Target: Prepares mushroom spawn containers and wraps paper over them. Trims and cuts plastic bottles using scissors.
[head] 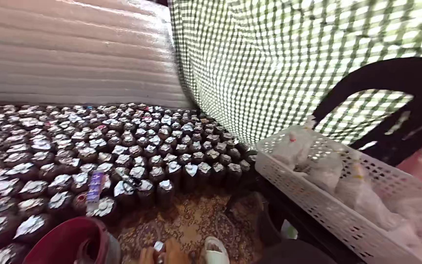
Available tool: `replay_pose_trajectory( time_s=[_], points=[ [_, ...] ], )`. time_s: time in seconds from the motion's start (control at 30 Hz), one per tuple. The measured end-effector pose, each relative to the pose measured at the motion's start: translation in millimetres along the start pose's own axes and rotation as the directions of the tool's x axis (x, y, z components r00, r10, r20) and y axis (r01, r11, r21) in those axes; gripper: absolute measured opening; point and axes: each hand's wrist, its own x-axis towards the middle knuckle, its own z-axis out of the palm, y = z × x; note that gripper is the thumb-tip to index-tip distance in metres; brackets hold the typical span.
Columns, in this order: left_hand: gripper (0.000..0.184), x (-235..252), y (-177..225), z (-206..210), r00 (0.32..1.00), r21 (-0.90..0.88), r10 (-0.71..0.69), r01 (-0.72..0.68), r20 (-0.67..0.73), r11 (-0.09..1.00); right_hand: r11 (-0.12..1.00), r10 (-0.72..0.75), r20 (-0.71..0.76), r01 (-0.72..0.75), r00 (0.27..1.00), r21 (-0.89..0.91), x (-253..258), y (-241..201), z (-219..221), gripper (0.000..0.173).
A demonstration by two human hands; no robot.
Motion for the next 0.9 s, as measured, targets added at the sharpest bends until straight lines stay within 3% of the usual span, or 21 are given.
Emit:
replay_pose_trajectory(
  time_s=[0.1, 0.17, 0.27, 0.33, 0.47, 0.57, 0.63, 0.7, 0.8, 0.9],
  points=[
    [0.05, -2, 0, -8, 0.996, -0.098, -0.067, 0.072, 0.059, 0.993, 0.99, 0.068, 0.071, -0.076, 0.995, 0.115, -5, -16, -31, 0.026],
    [0.049, 0, -5, -10, 0.985, -0.134, -0.127, 0.142, 0.116, 0.981, 0.952, 0.085, 0.04, -0.093, 0.996, 0.291, -5, -16, -47, 0.025],
    [0.034, 6, -16, -15, 0.977, -0.236, -0.162, 0.192, 0.142, 0.953, 0.748, 0.143, 0.028, -0.126, 0.989, 0.652, 0, 0, -50, 0.017],
    [0.027, 7, -18, -19, 0.979, -0.326, -0.164, 0.195, 0.121, 0.925, 0.589, 0.205, 0.084, -0.191, 0.975, 0.785, 0, 7, -50, 0.012],
    [0.03, 7, -23, -16, 0.946, -0.478, -0.293, 0.323, 0.139, 0.817, 0.478, 0.232, 0.176, -0.27, 0.957, 0.836, 0, 12, -49, 0.013],
    [0.054, 9, -34, -2, 0.878, -0.654, -0.438, 0.446, 0.191, 0.61, 0.493, 0.238, 0.228, -0.319, 0.944, 0.81, 2, 17, -44, 0.024],
    [0.058, 10, -35, 0, 0.9, -0.488, -0.409, 0.427, 0.15, 0.761, 0.498, 0.251, 0.24, -0.337, 0.938, 0.799, 4, 21, -45, 0.026],
    [0.063, 9, -28, 1, 0.946, -0.165, -0.303, 0.319, 0.117, 0.933, 0.501, 0.272, 0.233, -0.344, 0.934, 0.794, 6, 23, -49, 0.024],
    [0.103, 3, -17, 14, 0.931, 0.062, -0.272, 0.265, 0.245, 0.962, 0.492, 0.316, 0.212, -0.351, 0.925, 0.797, 7, 26, -59, 0.023],
    [0.101, 13, -21, 27, 0.944, 0.035, -0.237, 0.235, 0.229, 0.971, 0.506, 0.316, 0.187, -0.331, 0.93, 0.796, 8, 31, -65, 0.022]
  ],
)
